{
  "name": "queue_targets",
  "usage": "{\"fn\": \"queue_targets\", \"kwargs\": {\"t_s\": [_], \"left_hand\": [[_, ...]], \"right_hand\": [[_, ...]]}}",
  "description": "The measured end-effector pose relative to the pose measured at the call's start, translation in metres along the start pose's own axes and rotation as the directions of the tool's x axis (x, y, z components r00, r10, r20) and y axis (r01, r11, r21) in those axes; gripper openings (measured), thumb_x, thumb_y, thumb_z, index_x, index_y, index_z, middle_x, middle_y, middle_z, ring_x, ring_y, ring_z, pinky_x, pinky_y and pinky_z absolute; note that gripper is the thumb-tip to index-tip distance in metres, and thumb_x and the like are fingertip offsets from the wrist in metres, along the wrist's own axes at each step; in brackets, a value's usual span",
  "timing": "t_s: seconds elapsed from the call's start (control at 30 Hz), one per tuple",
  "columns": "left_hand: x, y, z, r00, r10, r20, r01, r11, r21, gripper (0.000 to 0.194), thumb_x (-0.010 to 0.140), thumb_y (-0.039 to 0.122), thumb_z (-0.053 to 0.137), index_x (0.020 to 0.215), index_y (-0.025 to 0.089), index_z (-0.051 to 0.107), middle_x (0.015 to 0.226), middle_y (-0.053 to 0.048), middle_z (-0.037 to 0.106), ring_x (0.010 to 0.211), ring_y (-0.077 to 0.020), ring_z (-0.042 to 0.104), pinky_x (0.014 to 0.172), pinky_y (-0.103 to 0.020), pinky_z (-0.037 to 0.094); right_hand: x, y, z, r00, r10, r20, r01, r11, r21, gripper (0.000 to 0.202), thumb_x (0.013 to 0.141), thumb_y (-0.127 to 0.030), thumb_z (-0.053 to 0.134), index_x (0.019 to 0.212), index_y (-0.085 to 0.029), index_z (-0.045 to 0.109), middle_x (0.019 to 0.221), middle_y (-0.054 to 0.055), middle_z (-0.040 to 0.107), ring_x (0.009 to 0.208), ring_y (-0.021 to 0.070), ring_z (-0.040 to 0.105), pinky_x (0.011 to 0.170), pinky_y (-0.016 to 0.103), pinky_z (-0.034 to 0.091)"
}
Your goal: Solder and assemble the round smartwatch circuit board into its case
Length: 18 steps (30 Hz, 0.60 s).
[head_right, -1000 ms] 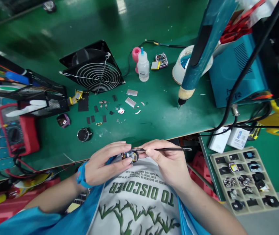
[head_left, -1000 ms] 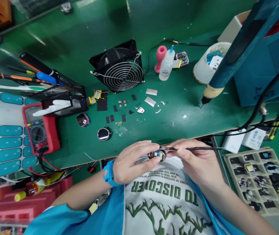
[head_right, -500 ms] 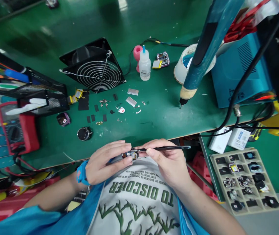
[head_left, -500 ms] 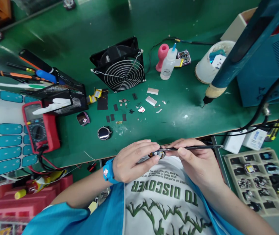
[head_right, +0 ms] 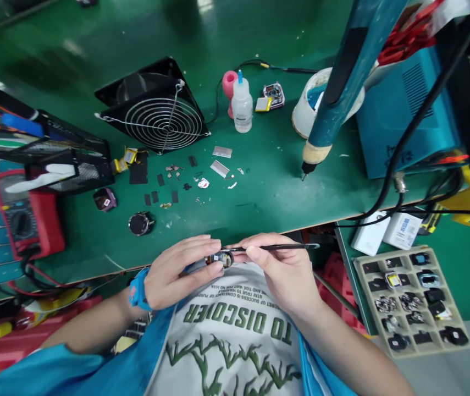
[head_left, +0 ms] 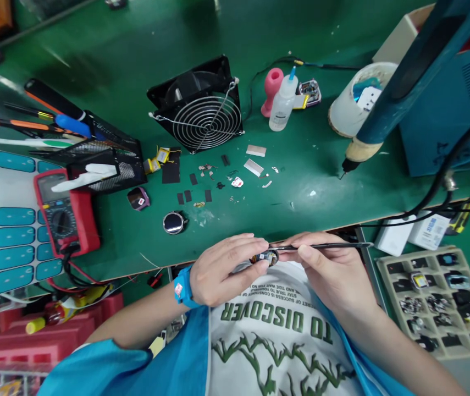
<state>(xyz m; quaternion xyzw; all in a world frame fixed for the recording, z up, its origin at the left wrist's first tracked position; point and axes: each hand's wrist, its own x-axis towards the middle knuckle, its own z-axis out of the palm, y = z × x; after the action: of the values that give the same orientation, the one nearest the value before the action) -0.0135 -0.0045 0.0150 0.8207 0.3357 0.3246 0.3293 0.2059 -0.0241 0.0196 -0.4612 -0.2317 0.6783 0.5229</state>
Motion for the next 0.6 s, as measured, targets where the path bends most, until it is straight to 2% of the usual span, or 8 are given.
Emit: {"fn": "queue_targets", "kwargs": {"t_s": [0.23, 0.43, 0.6], "left_hand": [[-0.0012, 0.0001, -0.001, 0.999, -0.031, 0.01, 0.031, 0.999, -0.024, 0.051, 0.101, 0.021, 0.067, 0.149, 0.026, 0.053, 0.122, -0.007, 0.079, 0.117, -0.0216, 0.076, 0.108, -0.039, 0.063], [-0.0018, -0.0009, 0.002, 1.0, -0.004, -0.02, 0.004, 1.0, 0.01, 0.051, 0.099, 0.022, 0.07, 0.148, 0.022, 0.055, 0.122, -0.008, 0.079, 0.117, -0.0213, 0.075, 0.109, -0.038, 0.062], [-0.0025, -0.0014, 0.0035, 1.0, -0.003, -0.026, 0.003, 1.0, 0.016, 0.055, 0.1, 0.025, 0.069, 0.152, 0.026, 0.05, 0.122, -0.008, 0.078, 0.117, -0.0225, 0.076, 0.107, -0.041, 0.062]], "right_hand": [[0.0003, -0.0011, 0.0002, 1.0, 0.009, -0.01, -0.01, 1.0, -0.021, 0.008, 0.08, -0.033, 0.088, 0.08, -0.026, 0.083, 0.085, 0.003, 0.084, 0.073, 0.0193, 0.081, 0.071, 0.033, 0.071], [-0.0038, 0.0031, -0.0041, 0.996, -0.089, 0.01, 0.089, 0.991, -0.102, 0.002, 0.087, -0.027, 0.082, 0.087, -0.027, 0.084, 0.091, 0.002, 0.084, 0.084, 0.0194, 0.082, 0.078, 0.031, 0.07], [-0.0044, 0.0065, -0.0058, 0.994, -0.105, -0.008, 0.103, 0.985, -0.139, 0.002, 0.087, -0.028, 0.082, 0.089, -0.029, 0.084, 0.092, 0.002, 0.084, 0.082, 0.0188, 0.081, 0.078, 0.031, 0.07]]}}
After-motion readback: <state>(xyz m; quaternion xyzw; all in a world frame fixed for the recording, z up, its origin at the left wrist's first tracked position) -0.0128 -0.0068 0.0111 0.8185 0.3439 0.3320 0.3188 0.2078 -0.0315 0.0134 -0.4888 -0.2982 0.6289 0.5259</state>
